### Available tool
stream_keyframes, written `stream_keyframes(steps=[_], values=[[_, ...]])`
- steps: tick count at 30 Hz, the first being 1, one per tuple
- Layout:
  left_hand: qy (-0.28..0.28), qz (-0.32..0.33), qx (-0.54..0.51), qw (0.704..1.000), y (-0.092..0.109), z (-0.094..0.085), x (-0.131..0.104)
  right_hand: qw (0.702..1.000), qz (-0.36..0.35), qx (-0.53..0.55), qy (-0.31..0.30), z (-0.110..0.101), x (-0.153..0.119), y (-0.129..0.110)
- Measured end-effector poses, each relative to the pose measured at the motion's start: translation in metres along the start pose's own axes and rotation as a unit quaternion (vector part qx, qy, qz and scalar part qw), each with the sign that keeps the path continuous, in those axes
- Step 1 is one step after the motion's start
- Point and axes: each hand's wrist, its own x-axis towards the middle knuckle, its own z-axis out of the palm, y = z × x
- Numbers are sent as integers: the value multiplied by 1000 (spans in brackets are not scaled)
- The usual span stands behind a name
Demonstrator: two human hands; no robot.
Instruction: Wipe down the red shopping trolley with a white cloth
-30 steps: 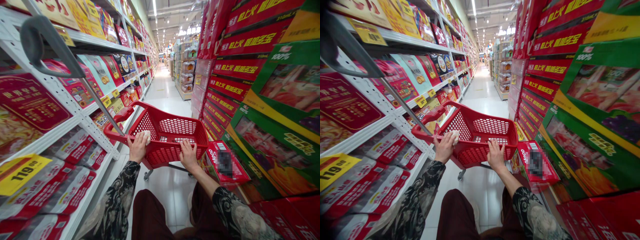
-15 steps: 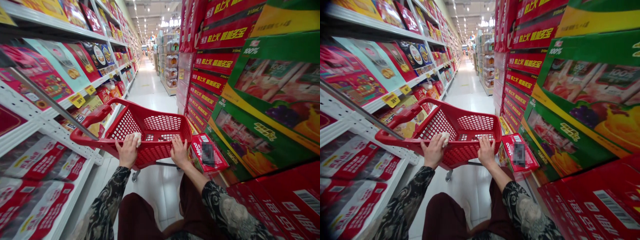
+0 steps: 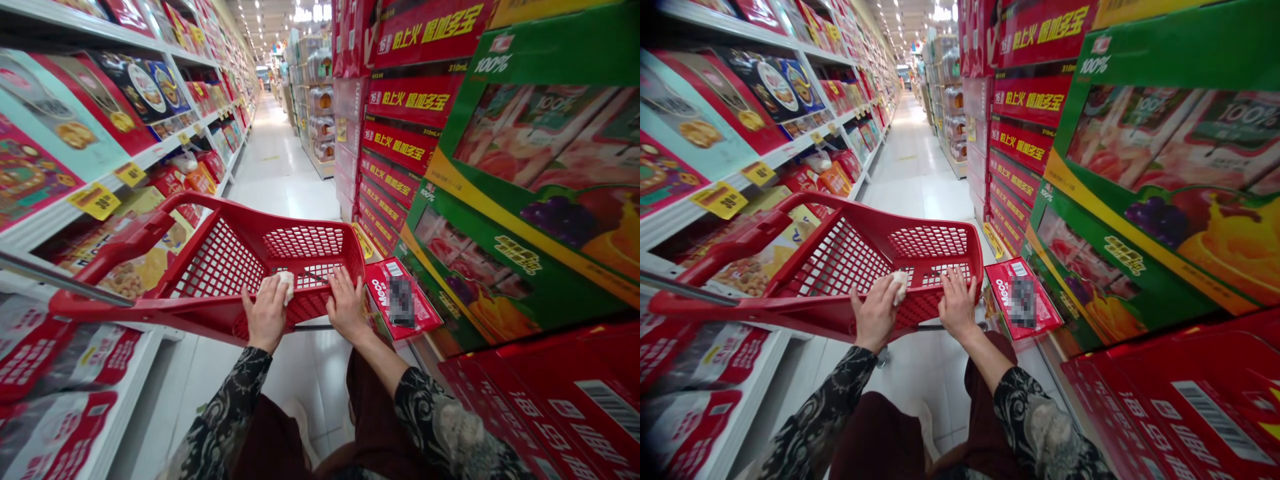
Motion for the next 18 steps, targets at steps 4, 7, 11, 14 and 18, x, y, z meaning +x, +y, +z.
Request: stream_keyframes(steps=[4, 7, 11, 14, 18], values=[[-21, 34, -17, 999, 33, 11, 7, 999, -30, 16, -23, 5, -3, -13], [-28, 50, -28, 998, 44, 13, 11, 999, -37, 27, -24, 4, -4, -17], [-38, 45, -29, 998, 25, 0, 10, 1000, -20, 18, -9, -4, -4, -7], [-26, 18, -14, 999, 6, -9, 5, 1000, -1, 8, -3, -8, -7, 1], [-22, 12, -30, 999, 13, -8, 1, 999, -35, 25, -6, -4, -8, -13]])
